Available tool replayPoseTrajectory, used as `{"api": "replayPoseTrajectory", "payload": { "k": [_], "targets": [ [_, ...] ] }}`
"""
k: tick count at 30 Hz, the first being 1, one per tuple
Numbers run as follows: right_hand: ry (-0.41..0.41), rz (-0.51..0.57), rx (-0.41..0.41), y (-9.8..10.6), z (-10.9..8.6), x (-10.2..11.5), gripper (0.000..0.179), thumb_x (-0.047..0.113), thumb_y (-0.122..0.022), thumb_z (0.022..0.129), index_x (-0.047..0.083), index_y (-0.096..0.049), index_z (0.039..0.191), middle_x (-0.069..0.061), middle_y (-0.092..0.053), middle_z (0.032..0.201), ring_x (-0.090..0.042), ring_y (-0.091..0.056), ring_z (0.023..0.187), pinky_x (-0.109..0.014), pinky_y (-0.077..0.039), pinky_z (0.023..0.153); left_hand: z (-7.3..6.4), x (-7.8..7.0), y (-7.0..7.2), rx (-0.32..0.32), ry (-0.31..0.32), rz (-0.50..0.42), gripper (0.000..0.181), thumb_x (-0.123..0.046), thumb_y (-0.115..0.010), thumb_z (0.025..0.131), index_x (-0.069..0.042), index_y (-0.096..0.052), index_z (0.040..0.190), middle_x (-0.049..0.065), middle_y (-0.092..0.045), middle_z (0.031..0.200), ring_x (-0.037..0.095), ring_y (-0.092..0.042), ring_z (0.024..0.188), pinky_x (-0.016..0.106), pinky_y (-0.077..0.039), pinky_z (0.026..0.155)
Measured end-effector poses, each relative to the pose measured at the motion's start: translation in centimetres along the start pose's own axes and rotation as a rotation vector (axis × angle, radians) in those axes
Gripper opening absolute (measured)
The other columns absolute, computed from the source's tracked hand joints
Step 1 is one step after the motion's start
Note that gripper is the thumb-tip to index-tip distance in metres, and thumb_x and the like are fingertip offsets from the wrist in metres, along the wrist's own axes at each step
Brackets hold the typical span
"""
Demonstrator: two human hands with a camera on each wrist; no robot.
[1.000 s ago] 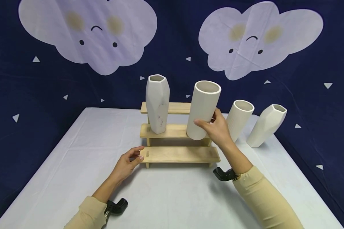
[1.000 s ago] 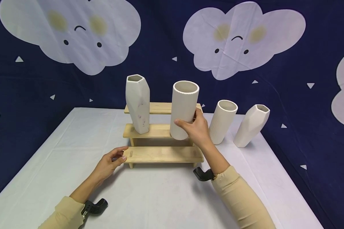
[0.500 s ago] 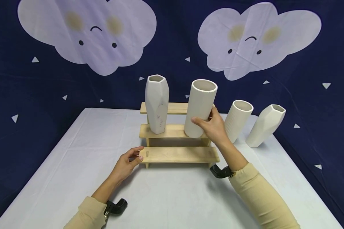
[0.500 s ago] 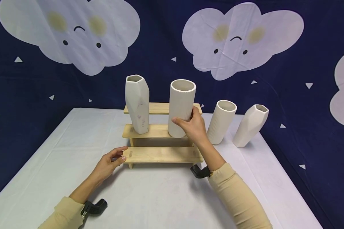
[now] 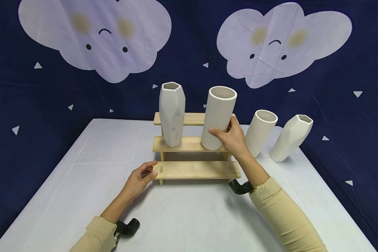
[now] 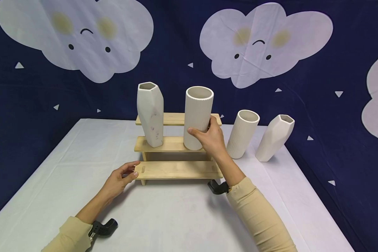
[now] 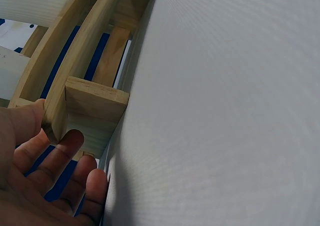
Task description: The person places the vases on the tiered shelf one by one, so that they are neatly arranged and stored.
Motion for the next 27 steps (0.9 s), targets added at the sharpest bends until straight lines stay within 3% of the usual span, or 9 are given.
{"api": "replayPoseTrajectory", "payload": {
  "k": [16,27],
  "targets": [
    [-0.016,-0.024,0.002,-0.11,-0.02,-0.10,0.079,0.036,-0.080,0.074,0.010,-0.037,0.135,-0.017,-0.054,0.126,-0.030,-0.056,0.114,-0.046,-0.045,0.097,-0.04,0.05,0.02,-0.005,0.001,-0.003,0.041,-0.017,-0.061,0.092,-0.015,-0.054,0.132,0.014,-0.061,0.117,0.022,-0.054,0.099,0.027,-0.044,0.078],
    [-0.007,0.043,-0.004,0.46,-0.65,-0.60,0.084,0.031,-0.079,0.076,0.010,-0.032,0.143,-0.017,-0.048,0.132,-0.030,-0.049,0.122,-0.044,-0.038,0.105,0.03,0.02,0.04,-0.004,-0.001,-0.001,0.041,-0.019,-0.062,0.092,-0.015,-0.054,0.132,0.014,-0.061,0.116,0.022,-0.055,0.099,0.026,-0.044,0.077]
  ]
}}
Point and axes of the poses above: each hand's wrist, its own z-axis towards the middle knuckle, its own y-axis out of the back of the hand, x = y × z, the point moved 3 cm from there along z, towards the middle knuckle
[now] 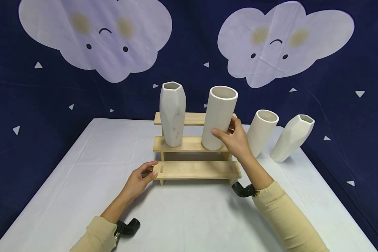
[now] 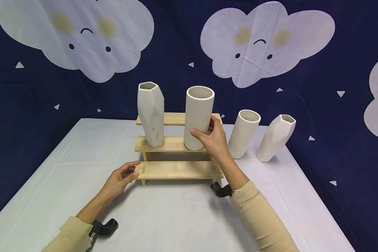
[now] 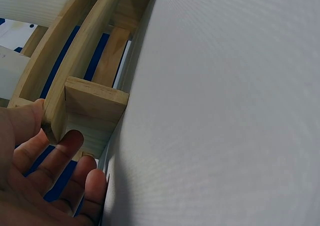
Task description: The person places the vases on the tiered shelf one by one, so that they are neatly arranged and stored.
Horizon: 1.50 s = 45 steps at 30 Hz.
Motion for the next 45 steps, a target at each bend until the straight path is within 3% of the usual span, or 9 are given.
{"api": "replayPoseTrajectory", "payload": {
  "k": [6,18,31,45],
  "targets": [
    [0.041,0.013,-0.003,0.7,-0.8,-0.1,0.082,0.026,-0.078,0.078,0.006,-0.032,0.143,-0.016,-0.046,0.137,-0.028,-0.045,0.127,-0.043,-0.033,0.109,0.0,0.0,0.1,0.004,-0.001,0.002,0.041,-0.021,-0.061,0.092,-0.015,-0.053,0.132,0.014,-0.061,0.117,0.022,-0.055,0.100,0.027,-0.044,0.078],
    [0.062,-0.021,-0.006,3.0,-3.4,-1.4,0.080,0.027,-0.073,0.083,0.001,-0.028,0.144,-0.016,-0.044,0.142,-0.030,-0.043,0.131,-0.045,-0.031,0.110,0.0,0.0,0.1,0.006,-0.001,-0.004,0.041,-0.021,-0.061,0.092,-0.015,-0.053,0.133,0.015,-0.060,0.118,0.021,-0.054,0.099,0.024,-0.044,0.076],
    [0.048,-0.066,-0.028,5.2,-6.1,-3.0,0.076,0.021,-0.072,0.084,0.000,-0.028,0.143,-0.017,-0.046,0.139,-0.030,-0.044,0.129,-0.045,-0.034,0.107,-0.1,-0.2,0.0,0.004,0.007,-0.001,0.041,-0.021,-0.061,0.092,-0.015,-0.053,0.132,0.014,-0.061,0.117,0.022,-0.055,0.101,0.026,-0.044,0.077],
    [-0.020,-0.115,-0.067,7.0,-7.5,-5.0,0.077,0.025,-0.071,0.085,0.002,-0.027,0.145,-0.016,-0.045,0.141,-0.031,-0.045,0.128,-0.045,-0.034,0.106,-0.1,-0.2,0.0,-0.001,0.024,0.003,0.041,-0.019,-0.061,0.092,-0.015,-0.053,0.132,0.014,-0.060,0.118,0.023,-0.055,0.101,0.027,-0.044,0.079]
  ]
}}
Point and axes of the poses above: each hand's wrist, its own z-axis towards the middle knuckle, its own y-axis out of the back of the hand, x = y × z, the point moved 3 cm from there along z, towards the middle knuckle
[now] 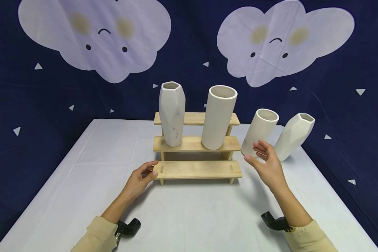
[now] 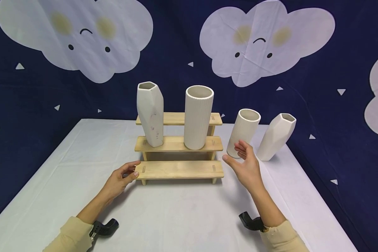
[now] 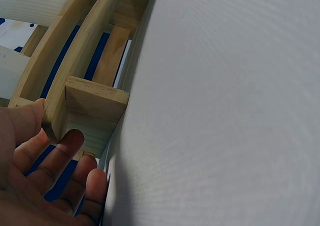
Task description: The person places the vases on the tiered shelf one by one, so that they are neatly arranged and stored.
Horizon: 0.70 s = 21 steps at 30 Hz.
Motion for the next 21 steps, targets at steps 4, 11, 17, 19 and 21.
{"api": "replayPoseTrajectory", "payload": {
  "k": [4,11,17,19,21],
  "targets": [
    [-0.004,-0.055,-0.026,0.4,-0.1,-0.7,0.077,0.026,-0.071,0.085,0.001,-0.028,0.144,-0.016,-0.047,0.140,-0.031,-0.047,0.127,-0.043,-0.036,0.105,0.0,0.0,0.0,0.000,0.012,0.004,0.041,-0.020,-0.061,0.092,-0.016,-0.053,0.133,0.014,-0.059,0.118,0.025,-0.056,0.103,0.029,-0.044,0.080],
    [-0.055,-0.107,-0.051,1.1,0.0,-2.1,0.080,0.032,-0.071,0.085,0.002,-0.028,0.145,-0.016,-0.047,0.140,-0.034,-0.047,0.126,-0.046,-0.038,0.103,-0.1,-0.1,0.0,0.003,0.021,0.000,0.041,-0.022,-0.061,0.092,-0.016,-0.053,0.133,0.014,-0.059,0.119,0.025,-0.055,0.103,0.029,-0.043,0.081],
    [-0.073,-0.119,-0.084,1.5,0.5,-3.2,0.079,0.030,-0.071,0.084,0.000,-0.029,0.144,-0.018,-0.047,0.139,-0.035,-0.047,0.125,-0.048,-0.038,0.103,-0.2,-0.2,0.0,0.005,0.029,0.001,0.042,-0.023,-0.060,0.093,-0.017,-0.052,0.134,0.014,-0.058,0.120,0.026,-0.055,0.106,0.029,-0.043,0.082],
    [-0.073,-0.118,-0.100,1.6,0.7,-3.6,0.078,0.028,-0.072,0.084,-0.001,-0.029,0.143,-0.019,-0.048,0.138,-0.035,-0.047,0.124,-0.047,-0.037,0.103,-0.2,-0.2,0.0,0.005,0.032,-0.001,0.043,-0.023,-0.060,0.093,-0.017,-0.052,0.134,0.014,-0.057,0.121,0.026,-0.055,0.106,0.029,-0.043,0.081],
    [-0.074,-0.114,-0.115,1.8,1.0,-4.0,0.078,0.027,-0.072,0.084,-0.002,-0.029,0.143,-0.020,-0.047,0.138,-0.035,-0.047,0.124,-0.047,-0.037,0.104,-0.2,-0.2,0.0,0.005,0.033,-0.002,0.043,-0.024,-0.060,0.093,-0.018,-0.052,0.134,0.014,-0.057,0.121,0.026,-0.055,0.106,0.029,-0.043,0.081]
  ]
}}
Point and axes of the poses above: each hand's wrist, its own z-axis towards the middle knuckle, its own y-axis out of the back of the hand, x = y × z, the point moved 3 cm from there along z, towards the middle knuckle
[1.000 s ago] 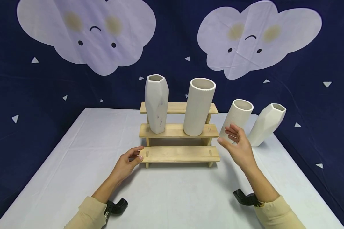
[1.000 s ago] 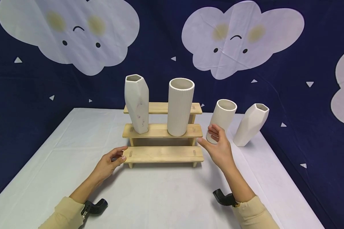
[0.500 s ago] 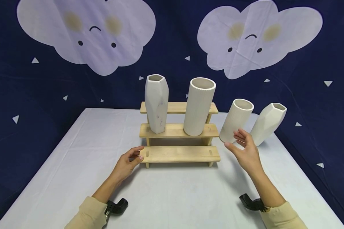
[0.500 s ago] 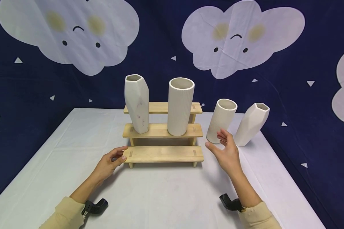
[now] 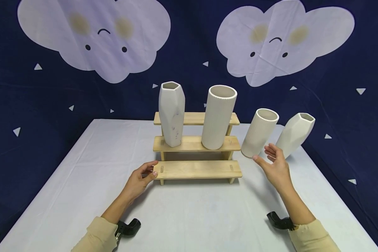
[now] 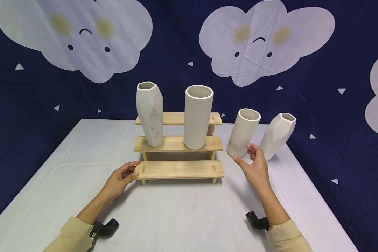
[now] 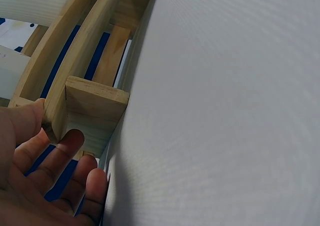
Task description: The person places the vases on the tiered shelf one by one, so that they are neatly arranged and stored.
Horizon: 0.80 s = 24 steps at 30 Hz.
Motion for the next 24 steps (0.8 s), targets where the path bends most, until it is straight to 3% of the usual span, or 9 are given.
{"api": "replayPoseTrajectory", "payload": {
  "k": [24],
  "targets": [
    [-0.102,-0.013,-0.026,-0.5,4.2,-3.0,0.085,0.032,-0.069,0.085,-0.005,-0.022,0.145,-0.025,-0.039,0.144,-0.037,-0.039,0.132,-0.047,-0.032,0.109,0.2,0.2,0.0,-0.001,-0.034,-0.009,0.041,-0.020,-0.061,0.092,-0.016,-0.053,0.133,0.014,-0.060,0.119,0.022,-0.055,0.101,0.027,-0.044,0.080]
  ]
}}
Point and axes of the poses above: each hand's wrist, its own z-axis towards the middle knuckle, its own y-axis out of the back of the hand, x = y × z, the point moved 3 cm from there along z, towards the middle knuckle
